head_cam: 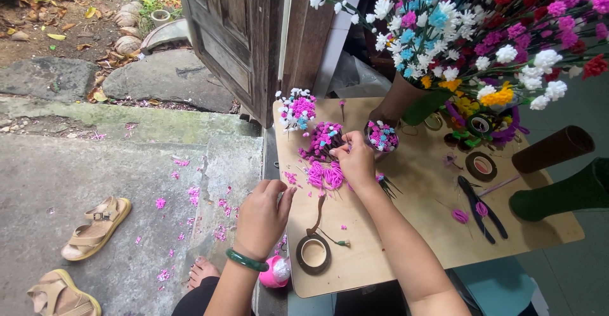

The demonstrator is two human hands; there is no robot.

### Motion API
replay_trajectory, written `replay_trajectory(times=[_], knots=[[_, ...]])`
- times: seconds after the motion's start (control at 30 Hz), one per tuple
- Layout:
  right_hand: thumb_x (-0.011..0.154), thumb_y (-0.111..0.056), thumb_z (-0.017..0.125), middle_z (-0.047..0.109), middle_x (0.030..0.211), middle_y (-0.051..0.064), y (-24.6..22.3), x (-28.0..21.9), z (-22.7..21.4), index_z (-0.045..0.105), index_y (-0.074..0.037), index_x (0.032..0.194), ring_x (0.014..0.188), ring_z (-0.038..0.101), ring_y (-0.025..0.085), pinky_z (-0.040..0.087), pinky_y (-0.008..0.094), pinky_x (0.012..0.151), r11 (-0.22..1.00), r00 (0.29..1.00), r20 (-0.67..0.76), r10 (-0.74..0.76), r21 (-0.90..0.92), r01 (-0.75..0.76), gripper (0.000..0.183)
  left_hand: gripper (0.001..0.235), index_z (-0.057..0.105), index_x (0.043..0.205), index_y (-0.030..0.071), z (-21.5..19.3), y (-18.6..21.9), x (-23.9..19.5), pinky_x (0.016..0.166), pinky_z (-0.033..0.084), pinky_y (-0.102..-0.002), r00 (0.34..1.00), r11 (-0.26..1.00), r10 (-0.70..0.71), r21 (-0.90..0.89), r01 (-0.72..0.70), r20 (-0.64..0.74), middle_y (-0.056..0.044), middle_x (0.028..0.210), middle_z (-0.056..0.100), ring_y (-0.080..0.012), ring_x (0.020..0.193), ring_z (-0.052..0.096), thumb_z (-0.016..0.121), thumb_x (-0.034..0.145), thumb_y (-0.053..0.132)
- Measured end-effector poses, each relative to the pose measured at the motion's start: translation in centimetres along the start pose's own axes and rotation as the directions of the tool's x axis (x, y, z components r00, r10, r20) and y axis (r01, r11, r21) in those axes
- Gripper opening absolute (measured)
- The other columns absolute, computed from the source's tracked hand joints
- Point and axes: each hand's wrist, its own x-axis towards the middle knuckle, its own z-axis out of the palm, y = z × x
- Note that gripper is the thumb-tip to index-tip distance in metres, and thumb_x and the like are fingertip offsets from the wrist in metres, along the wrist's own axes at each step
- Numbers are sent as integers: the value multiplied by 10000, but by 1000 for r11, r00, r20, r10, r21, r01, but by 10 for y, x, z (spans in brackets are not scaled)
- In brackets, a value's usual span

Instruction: Attaching small flower heads to stems to complete a floral arrangement.

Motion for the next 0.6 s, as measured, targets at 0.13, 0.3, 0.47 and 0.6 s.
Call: replay_trajectory(times=[0.13,0.3,0.47,0.6], knots=[[855,-148,815,753,822,35,-6,-14,-23,637,-92,1045,746,699,173,555,334,671,984,999,-42,13,180,-5,266,272,620,917,89,0,-2,2,485,490,-467,1000,1000,13,-5,-13,-6,-107,879,646,-324,624,621,600,1013,342],[981,-188,670,770,860,21,-1,-18,-38,770,-87,951,794,704,129,589,285,735,968,993,-35,-115,218,120,145,265,625,919,69,-4,3,3,503,511,-455,1000,1000,19,-22,-20,-14,-111,889,651,-318,630,630,604,1012,316],[887,-234,754,760,925,47,4,-3,-1,771,-97,937,834,686,198,539,366,757,992,992,42,-121,-26,122,147,269,637,937,89,2,10,5,516,496,-494,999,999,38,14,-38,-20,-108,889,655,-351,647,636,591,1014,342],[859,-324,807,694,770,33,0,3,13,685,-125,806,673,597,211,450,390,652,997,999,46,-16,-70,19,239,265,637,924,95,7,11,7,495,490,-490,999,999,32,33,-32,-22,-106,881,646,-353,634,631,593,1013,341]])
